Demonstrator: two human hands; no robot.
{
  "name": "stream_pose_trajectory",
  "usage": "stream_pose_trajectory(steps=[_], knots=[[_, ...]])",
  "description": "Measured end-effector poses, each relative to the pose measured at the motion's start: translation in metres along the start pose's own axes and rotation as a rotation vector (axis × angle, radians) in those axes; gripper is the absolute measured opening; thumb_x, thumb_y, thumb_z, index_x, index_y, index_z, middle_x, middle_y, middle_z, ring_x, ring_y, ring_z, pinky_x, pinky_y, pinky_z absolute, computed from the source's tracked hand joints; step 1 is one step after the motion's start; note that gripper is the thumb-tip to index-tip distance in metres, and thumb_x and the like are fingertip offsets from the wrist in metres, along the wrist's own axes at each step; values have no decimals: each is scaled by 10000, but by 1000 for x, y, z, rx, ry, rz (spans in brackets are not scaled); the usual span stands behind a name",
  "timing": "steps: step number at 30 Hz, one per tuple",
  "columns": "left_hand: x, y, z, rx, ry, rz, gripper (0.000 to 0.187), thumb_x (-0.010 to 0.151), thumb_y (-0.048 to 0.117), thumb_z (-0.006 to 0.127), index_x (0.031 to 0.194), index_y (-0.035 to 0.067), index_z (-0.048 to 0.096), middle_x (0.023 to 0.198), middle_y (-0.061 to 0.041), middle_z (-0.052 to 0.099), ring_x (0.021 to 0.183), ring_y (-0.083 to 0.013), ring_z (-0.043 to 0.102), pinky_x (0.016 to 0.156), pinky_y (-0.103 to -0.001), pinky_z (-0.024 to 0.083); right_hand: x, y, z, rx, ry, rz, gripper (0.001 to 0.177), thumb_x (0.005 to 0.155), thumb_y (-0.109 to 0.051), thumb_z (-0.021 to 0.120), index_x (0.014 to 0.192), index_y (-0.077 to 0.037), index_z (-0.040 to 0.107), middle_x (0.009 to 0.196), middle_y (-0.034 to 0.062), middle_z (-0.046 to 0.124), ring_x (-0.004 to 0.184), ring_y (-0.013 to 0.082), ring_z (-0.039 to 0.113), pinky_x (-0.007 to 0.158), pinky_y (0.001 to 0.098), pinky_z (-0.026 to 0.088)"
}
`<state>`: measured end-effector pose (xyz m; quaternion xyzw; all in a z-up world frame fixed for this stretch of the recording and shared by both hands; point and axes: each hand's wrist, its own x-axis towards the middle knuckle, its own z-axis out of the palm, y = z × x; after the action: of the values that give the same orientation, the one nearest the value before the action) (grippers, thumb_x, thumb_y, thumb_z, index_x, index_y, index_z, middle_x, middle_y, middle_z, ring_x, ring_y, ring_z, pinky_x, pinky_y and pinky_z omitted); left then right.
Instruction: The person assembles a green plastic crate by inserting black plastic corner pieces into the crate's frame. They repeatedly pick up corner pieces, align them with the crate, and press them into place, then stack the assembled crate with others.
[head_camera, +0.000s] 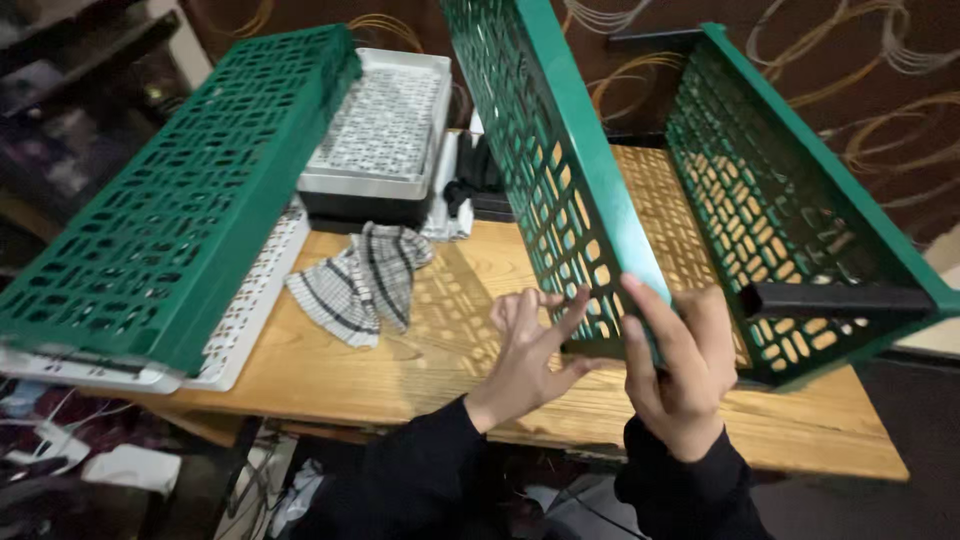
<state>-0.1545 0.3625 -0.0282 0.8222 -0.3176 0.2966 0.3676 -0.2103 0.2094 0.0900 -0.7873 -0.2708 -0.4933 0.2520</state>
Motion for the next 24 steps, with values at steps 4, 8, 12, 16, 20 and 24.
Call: stream_pose_trajectory(steps=[4,8,12,16,20,24], knots=[[7,-13,-43,93,-20,-105,859,884,533,779,1606,255,406,1159,-130,490,1126,-291,394,972,-473,267,18,-1,30,95,-7,22,364,979,60,699,1336,-8,670,1020,156,596,879,286,570,727,339,457],[3,-22,-96,195,156,-60,752,898,418,799,1561,267,476,1264,-147,515,1213,-306,445,1029,-485,268,42,-18,59,297,-93,100,369,978,56,688,1342,-2,671,967,131,596,820,219,566,719,324,451],[-11,-27,-143,325,236,-97,623,885,307,809,1470,313,594,1334,-127,558,1283,-300,490,1091,-503,248,66,-40,79,518,-165,228,492,920,79,691,1398,-21,625,1142,121,627,991,187,589,870,311,479],[-24,-39,-185,568,382,-82,521,899,219,784,1384,344,642,1479,-86,576,1377,-280,479,1157,-557,127,90,-57,101,933,-300,498,736,869,110,546,1570,-79,427,1559,123,524,1242,179,596,981,299,514],[-43,-52,-229,895,418,-200,515,966,122,773,1423,334,672,1460,15,610,1396,-230,493,1189,-547,91,99,-80,146,1322,-313,453,857,882,118,395,1691,-95,214,1758,108,266,1522,182,437,1198,318,445],[-57,-69,-266,963,480,-247,456,980,170,765,1406,299,668,1413,43,625,1352,-223,516,1175,-572,97,93,-108,198,1450,-277,441,840,902,101,401,1694,-100,205,1781,101,223,1538,185,386,1206,305,380]])
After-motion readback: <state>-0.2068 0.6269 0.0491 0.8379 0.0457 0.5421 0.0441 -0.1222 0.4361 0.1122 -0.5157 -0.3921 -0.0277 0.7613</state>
